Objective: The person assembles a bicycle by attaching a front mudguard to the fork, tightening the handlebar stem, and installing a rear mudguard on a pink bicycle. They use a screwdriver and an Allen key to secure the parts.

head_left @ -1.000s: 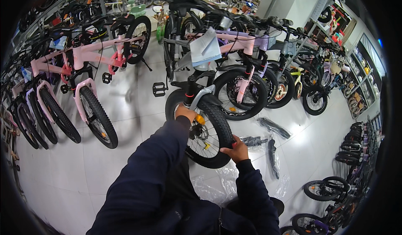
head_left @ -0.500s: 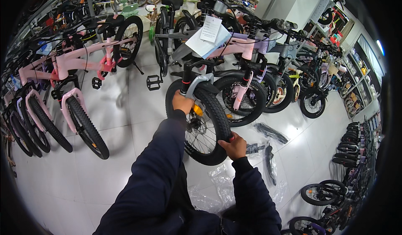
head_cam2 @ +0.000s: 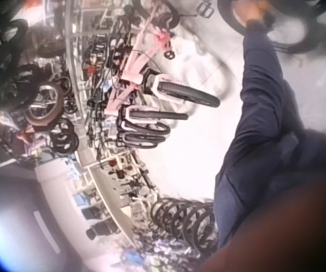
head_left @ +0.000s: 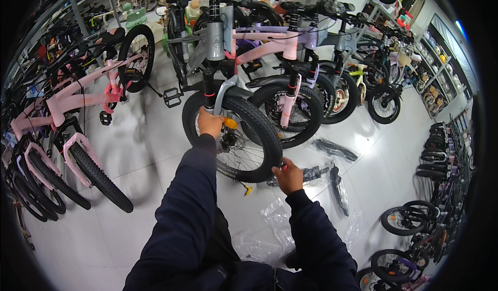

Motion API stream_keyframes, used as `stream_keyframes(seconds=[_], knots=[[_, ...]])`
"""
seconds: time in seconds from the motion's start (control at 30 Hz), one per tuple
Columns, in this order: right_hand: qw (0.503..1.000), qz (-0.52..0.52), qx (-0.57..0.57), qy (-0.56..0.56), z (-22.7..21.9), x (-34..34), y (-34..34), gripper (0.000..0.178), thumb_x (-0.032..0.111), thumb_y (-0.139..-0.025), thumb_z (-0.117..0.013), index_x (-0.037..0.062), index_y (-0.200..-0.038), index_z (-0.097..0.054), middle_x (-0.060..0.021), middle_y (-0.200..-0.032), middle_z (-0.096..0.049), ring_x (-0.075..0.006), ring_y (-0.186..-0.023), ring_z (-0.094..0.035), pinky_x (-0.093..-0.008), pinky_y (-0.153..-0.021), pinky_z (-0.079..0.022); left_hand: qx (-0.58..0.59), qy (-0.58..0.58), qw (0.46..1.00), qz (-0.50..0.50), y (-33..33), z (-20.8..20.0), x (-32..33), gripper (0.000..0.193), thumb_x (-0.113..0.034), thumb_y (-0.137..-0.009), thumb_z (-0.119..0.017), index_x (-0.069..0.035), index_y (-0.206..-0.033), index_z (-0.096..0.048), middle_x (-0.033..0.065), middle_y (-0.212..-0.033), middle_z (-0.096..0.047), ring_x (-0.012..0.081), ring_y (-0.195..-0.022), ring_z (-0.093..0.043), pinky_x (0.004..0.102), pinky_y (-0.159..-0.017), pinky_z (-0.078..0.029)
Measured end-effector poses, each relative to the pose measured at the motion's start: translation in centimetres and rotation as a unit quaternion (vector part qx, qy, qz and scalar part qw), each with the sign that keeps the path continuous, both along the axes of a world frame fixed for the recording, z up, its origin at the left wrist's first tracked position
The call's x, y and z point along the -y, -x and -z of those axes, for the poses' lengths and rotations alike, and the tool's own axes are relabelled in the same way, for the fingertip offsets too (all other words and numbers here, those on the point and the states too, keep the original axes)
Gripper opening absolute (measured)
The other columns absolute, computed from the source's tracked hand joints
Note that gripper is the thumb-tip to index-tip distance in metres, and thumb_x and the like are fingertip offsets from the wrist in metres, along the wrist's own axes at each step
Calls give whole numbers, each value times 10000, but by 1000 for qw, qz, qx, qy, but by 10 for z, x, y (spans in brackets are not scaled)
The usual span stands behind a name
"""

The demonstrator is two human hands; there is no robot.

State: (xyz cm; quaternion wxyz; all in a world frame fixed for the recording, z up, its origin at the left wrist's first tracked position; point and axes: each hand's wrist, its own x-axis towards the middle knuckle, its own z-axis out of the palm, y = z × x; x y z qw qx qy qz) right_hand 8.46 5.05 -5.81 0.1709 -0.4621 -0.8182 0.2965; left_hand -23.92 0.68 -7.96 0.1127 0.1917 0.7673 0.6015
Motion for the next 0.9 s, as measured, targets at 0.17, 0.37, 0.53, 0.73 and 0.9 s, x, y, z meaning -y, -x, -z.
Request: stream_keyframes(seconds=[0.17, 0.37, 0.53, 0.73, 0.9], knots=[[991, -5, 101, 86, 43, 41, -85, 477, 370, -810, -773, 39, -1146, -705, -174, -967, -737, -363, -923, -709, -399, -811, -560, -51, 31, 998, 17, 1, 14, -5, 720, -144, -728, -820, 72, -1314, -462, 289, -1124, -675, 411, -1079, -664, 420, -958, -504], [971, 20, 137, 192, 113, 114, -161, 594, 620, -903, -586, 41, -889, -719, -209, -855, -704, -418, -846, -670, -488, -770, -526, -94, 154, 982, -61, -7, -4, 1, 568, -156, -731, -785, 60, -1212, -575, 265, -1148, -676, 413, -1076, -662, 430, -962, -510], [960, -97, 137, 225, 125, 146, -156, 612, 637, -929, -558, 61, -1028, -738, -198, -940, -722, -387, -898, -686, -449, -807, -537, -90, -147, 985, 15, -72, -107, 24, 349, -59, -867, -702, 57, -1182, -607, 178, -1155, -687, 261, -1059, -675, 345, -934, -518], [967, -106, 97, 209, 121, 154, -149, 632, 642, -918, -566, 37, -986, -735, -205, -907, -713, -419, -887, -673, -473, -804, -534, -362, -250, 814, 379, -259, -249, 147, 251, 53, -777, -600, 20, -1000, -710, 149, -1011, -728, 315, -935, -711, 384, -841, -566], [948, -88, 163, 258, 136, 158, -162, 652, 655, -911, -565, 26, -940, -737, -209, -897, -718, -406, -892, -679, -474, -816, -531, -282, -381, 768, 431, -356, -315, 195, 107, -73, -736, -686, -7, -820, -692, 114, -813, -715, 255, -705, -705, 342, -659, -576]])
